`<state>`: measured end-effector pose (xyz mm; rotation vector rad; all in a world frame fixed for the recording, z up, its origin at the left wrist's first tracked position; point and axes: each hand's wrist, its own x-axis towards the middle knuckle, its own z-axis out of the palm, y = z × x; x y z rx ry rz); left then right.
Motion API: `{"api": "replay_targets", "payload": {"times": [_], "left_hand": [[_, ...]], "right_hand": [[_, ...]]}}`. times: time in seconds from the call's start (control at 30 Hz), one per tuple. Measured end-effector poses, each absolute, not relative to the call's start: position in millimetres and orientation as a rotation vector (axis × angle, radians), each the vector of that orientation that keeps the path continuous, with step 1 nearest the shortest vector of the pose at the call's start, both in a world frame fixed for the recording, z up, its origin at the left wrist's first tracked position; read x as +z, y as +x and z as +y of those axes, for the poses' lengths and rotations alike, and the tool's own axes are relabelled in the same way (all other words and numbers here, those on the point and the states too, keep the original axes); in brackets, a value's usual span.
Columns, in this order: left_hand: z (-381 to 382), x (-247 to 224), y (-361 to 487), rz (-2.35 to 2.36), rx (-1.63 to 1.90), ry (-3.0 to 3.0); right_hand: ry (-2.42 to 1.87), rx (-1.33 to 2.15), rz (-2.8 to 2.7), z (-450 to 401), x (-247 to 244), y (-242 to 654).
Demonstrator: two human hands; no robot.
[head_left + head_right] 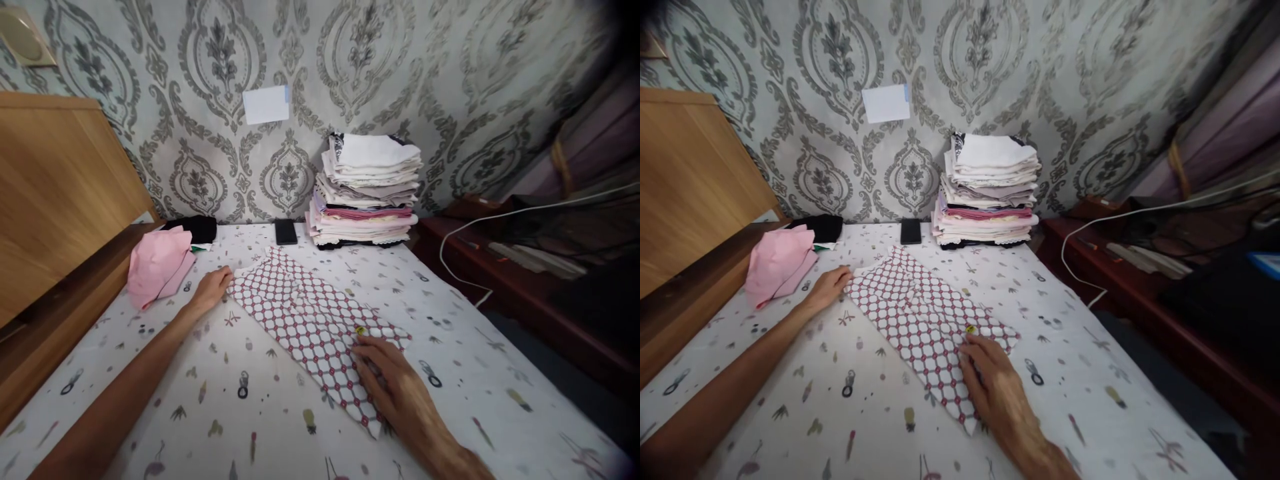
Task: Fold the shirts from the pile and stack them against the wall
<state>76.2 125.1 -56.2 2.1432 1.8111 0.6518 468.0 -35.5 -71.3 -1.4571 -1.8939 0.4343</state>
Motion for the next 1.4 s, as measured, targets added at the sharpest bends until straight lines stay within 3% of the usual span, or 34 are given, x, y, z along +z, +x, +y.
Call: {"api": "replay_targets", "payload": {"times": [0.23,0.47,1.13,1.4], "left_hand": [[121.6,-47.2,58.1,1.502,0.706,2.019],[122.6,-47.7,47.1,1.406,0.631,1.987],[127.9,-56.0,56.5,1.658,0.51,2.317],[126.1,-53.8,58.7,1.694,0.475,2.334]], "right_hand": [[-1.37,0.463,-2.304,83.8,-26.7,391.1],[-1.434,0.456,-2.477,186.2,-37.2,303.1],[-1.606,0.705,-2.058,208.4,-46.8,327.2],[-1.699,0.985,-2.054,197.7,-40.2,349.4]]}}
